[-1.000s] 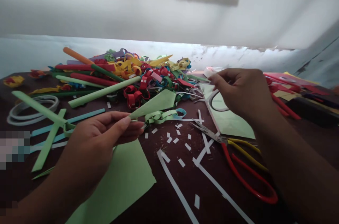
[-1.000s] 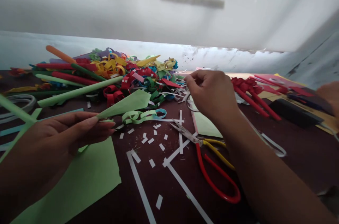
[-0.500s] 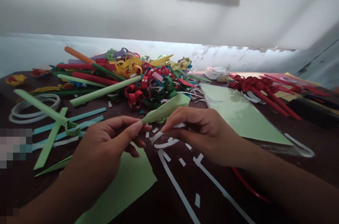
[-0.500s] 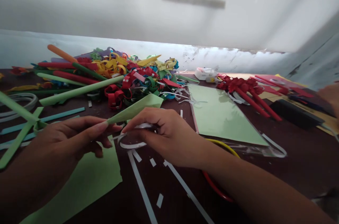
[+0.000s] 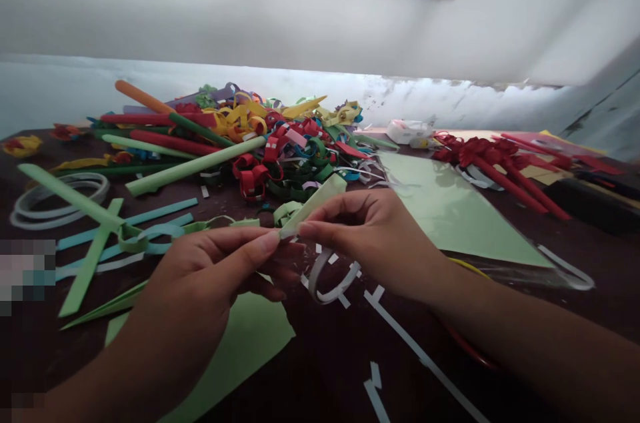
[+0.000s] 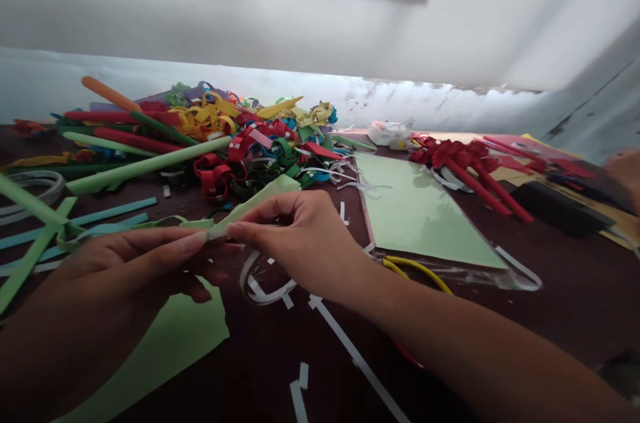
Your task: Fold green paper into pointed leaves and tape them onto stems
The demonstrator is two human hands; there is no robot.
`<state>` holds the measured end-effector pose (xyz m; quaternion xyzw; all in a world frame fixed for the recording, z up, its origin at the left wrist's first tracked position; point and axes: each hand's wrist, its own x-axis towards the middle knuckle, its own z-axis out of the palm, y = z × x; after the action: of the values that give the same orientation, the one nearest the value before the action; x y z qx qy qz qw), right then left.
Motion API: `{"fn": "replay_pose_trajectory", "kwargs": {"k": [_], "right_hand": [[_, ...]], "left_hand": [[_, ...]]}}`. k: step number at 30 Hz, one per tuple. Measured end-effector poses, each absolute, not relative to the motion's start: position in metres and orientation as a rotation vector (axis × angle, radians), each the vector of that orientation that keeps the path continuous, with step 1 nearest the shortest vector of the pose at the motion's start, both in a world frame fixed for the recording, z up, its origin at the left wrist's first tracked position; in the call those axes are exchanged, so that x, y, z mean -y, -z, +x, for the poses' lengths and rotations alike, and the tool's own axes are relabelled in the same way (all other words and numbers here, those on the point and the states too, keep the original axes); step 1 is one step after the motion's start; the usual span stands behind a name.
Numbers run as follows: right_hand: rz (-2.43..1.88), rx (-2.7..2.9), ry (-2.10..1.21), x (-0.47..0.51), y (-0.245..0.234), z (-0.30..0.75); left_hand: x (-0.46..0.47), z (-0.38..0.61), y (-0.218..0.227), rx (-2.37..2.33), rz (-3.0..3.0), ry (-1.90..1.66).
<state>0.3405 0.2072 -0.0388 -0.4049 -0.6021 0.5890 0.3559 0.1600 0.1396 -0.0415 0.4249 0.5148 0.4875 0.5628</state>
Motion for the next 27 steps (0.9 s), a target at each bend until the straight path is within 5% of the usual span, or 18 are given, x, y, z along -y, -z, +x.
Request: {"fn": "replay_pose_trajectory", "kwargs": {"k": [20, 27], "right_hand": [[-1.071, 1.692, -1.508, -0.204, 0.039, 0.342], [-0.973, 2.303, -1.28, -0.193, 0.004, 0.332]], "left_hand": [[-0.149, 0.162, 0.044, -1.346, 1.201, -1.13], [-0.105, 0.132, 0.043, -1.443, 1.375, -0.914]]}}
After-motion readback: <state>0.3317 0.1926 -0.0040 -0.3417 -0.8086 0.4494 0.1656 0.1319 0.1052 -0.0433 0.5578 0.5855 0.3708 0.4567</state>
